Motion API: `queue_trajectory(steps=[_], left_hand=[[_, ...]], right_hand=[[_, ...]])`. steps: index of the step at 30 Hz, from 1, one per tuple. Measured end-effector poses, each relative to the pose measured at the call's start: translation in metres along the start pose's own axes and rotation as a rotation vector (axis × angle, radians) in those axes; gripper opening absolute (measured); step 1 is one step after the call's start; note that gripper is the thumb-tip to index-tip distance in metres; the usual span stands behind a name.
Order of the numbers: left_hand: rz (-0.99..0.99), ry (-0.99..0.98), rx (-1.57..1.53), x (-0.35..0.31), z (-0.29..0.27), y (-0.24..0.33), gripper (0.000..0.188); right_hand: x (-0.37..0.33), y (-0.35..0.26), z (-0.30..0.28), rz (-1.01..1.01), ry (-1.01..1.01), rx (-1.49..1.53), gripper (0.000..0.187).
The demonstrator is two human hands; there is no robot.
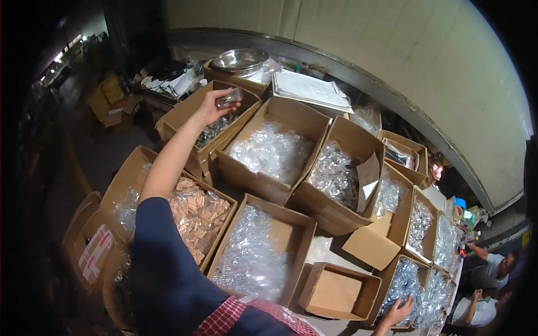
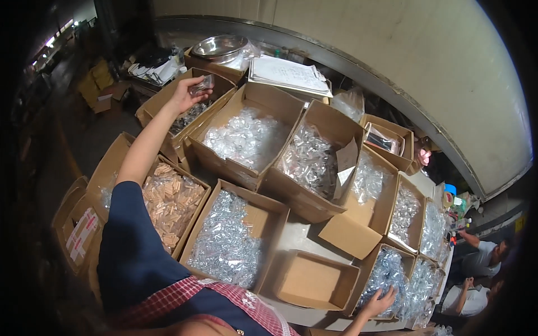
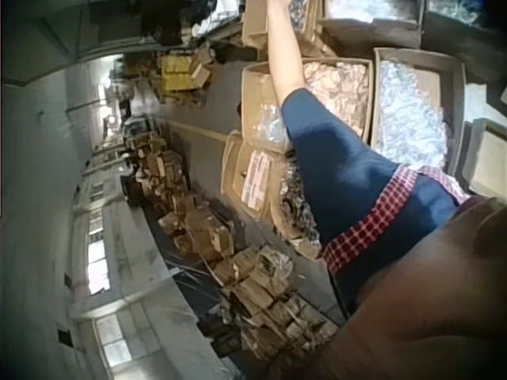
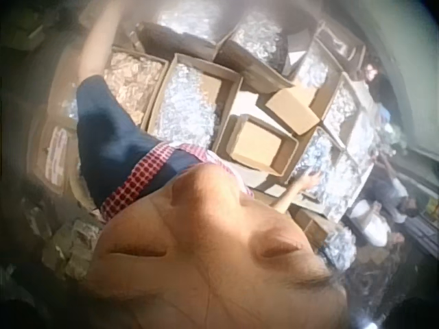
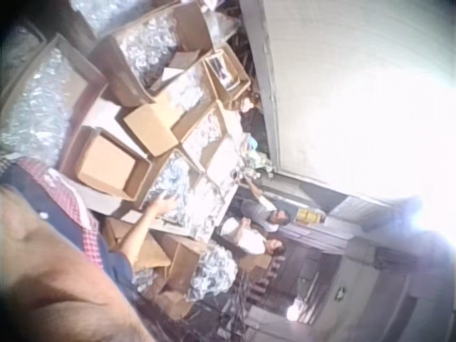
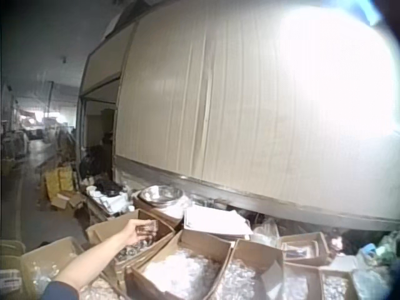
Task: The person picks up metal parts from boxes on a table, places them into plastic bags, and then puts the bags into larger containers or onto a scale.
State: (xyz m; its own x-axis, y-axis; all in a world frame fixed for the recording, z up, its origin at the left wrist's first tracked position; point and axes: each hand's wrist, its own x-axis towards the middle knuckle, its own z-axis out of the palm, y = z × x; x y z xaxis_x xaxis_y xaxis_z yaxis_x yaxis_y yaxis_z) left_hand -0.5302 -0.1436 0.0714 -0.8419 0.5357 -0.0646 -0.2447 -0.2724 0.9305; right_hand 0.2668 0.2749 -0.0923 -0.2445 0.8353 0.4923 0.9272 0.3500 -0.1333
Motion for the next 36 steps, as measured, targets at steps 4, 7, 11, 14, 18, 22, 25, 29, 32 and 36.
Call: queue_trajectory(steps=[4,7,11,14,18,22,25,29,32,36], left_hand=[[-0.077,-0.184,-0.005,0.007,0.045,0.000,0.042],[-0.045,-0.317,0.091,0.019,0.081,-0.012,0.039],[0.022,-0.351,0.244,0.026,0.117,-0.029,0.028],[0.020,-0.396,0.237,0.017,0.148,-0.033,0.025],[-0.007,-0.414,0.217,0.009,0.160,-0.038,0.031],[-0.284,-0.320,0.030,0.014,0.167,-0.046,0.043],[-0.521,-0.278,0.199,0.037,0.168,-0.070,0.033],[0.076,-0.264,1.579,0.065,0.166,-0.125,0.027],[0.145,-0.376,1.857,0.110,0.113,-0.173,0.028],[0.174,-0.475,1.895,0.118,0.098,-0.196,0.024]], right_hand=[[0.003,0.009,0.008,-0.050,0.035,0.025,0.043],[0.004,0.001,0.004,-0.053,0.057,0.055,0.043],[0.006,0.000,0.003,-0.059,0.055,0.080,0.043],[0.004,0.001,0.000,-0.051,0.049,0.071,0.043],[0.003,-0.006,-0.002,-0.052,0.060,0.047,0.041],[0.002,-0.005,-0.004,-0.021,0.040,0.110,0.044],[0.002,-0.006,-0.003,-0.012,0.036,0.114,0.044],[0.003,-0.010,-0.009,-0.006,0.035,0.103,0.043],[0.006,-0.017,-0.009,-0.026,0.045,0.113,0.043],[0.003,-0.009,-0.008,-0.041,0.070,0.110,0.041]])
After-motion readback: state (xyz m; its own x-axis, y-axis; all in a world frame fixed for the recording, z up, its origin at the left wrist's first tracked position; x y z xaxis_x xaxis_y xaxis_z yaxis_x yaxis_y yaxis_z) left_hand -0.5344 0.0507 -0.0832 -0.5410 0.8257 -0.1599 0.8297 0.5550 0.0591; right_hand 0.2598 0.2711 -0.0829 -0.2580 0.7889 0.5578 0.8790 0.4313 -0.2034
